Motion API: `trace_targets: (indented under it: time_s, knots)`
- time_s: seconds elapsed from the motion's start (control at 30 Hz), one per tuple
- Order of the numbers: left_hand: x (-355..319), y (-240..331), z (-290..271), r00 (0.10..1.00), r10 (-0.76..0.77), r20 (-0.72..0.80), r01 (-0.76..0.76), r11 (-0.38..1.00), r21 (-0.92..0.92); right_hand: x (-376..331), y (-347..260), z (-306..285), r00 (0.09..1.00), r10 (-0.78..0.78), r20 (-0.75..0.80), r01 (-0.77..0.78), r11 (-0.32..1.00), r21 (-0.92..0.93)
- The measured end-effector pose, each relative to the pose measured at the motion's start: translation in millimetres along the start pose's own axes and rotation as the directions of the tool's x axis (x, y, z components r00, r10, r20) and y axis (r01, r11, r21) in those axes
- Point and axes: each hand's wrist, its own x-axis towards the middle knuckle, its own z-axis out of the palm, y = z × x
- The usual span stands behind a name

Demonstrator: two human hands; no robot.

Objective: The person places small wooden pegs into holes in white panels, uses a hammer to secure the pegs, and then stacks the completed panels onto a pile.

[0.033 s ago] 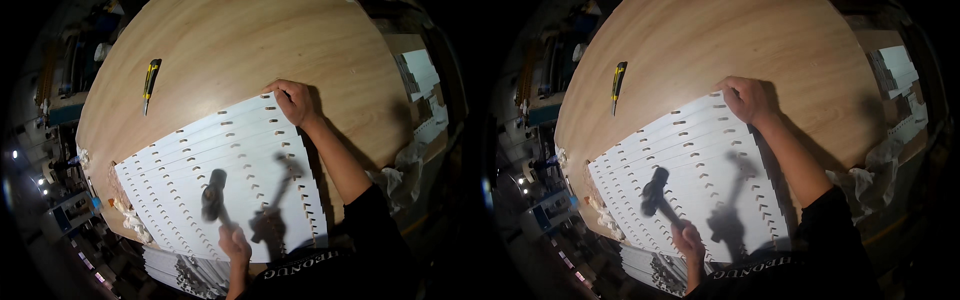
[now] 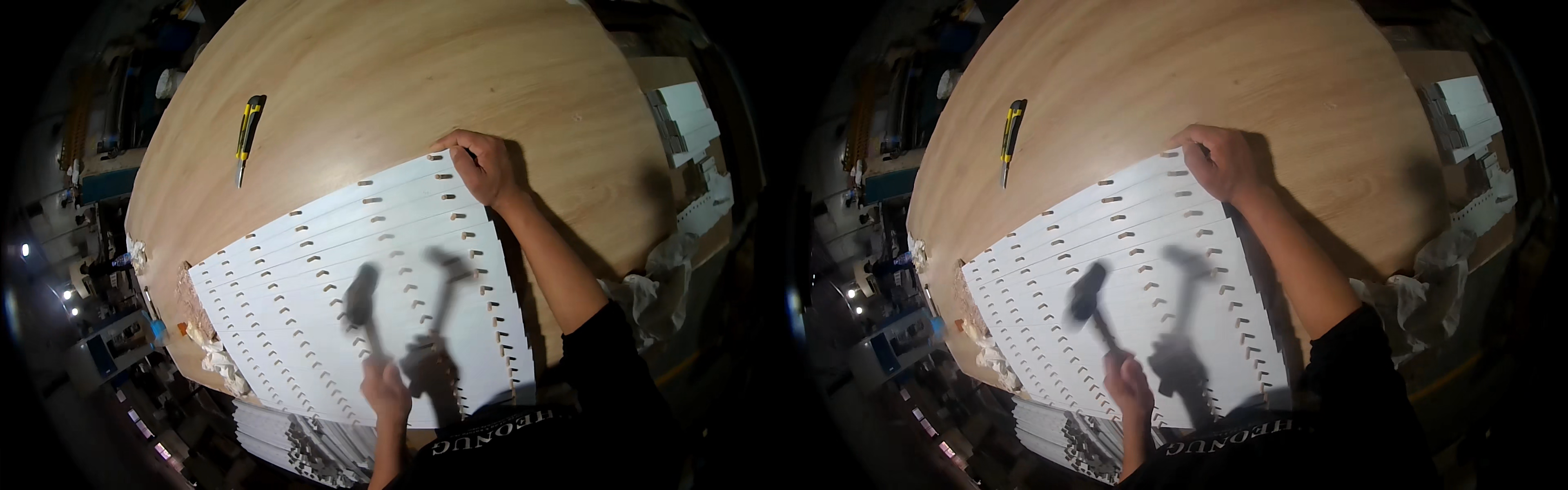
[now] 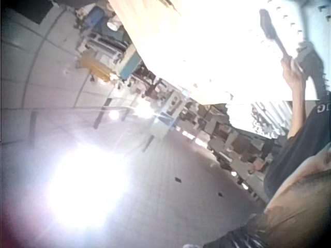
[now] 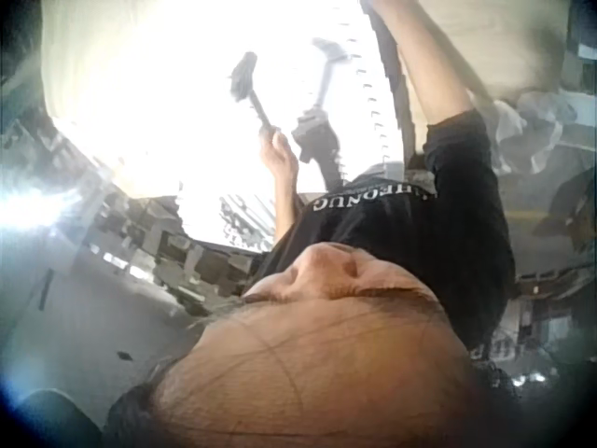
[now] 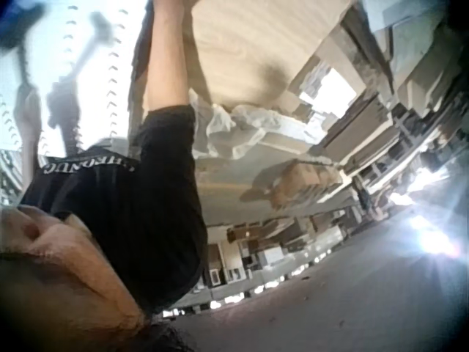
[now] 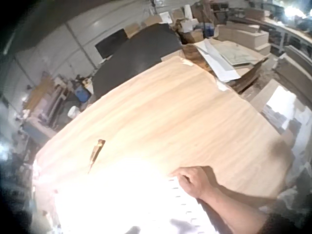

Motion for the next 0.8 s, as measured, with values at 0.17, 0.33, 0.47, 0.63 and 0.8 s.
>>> trace_targets:
  time_s: [0.17,0.33,0.47,0.63,0.8]
  knots:
    - [-4.9,15.0,-20.8,0.998,-0.059,0.038,0.065,0.982,-0.179,-0.3,-4.7,-2.6,0.999,0.01,0.035,-0.009,1.0,-0.029]
    - [17.9,14.2,-4.4,0.979,-0.129,0.16,0.107,0.984,0.14,2.4,2.1,-1.9,1.0,-0.027,0.01,0.027,1.0,-0.003]
    - [7.3,22.0,-18.2,0.998,-0.051,0.041,0.054,0.994,-0.096,-4.5,0.7,-1.8,1.0,-0.005,0.028,0.008,0.995,-0.103]
    - [39.0,20.2,-4.9,0.997,-0.02,0.073,0.012,0.994,0.111,1.8,-0.4,-2.6,1.0,-0.019,0.004,0.019,1.0,0.005]
    - [24.8,19.9,-18.4,0.999,0.011,-0.043,-0.017,0.99,-0.14,-2.3,-3.8,-4.1,1.0,-0.011,0.025,0.013,0.996,-0.093]
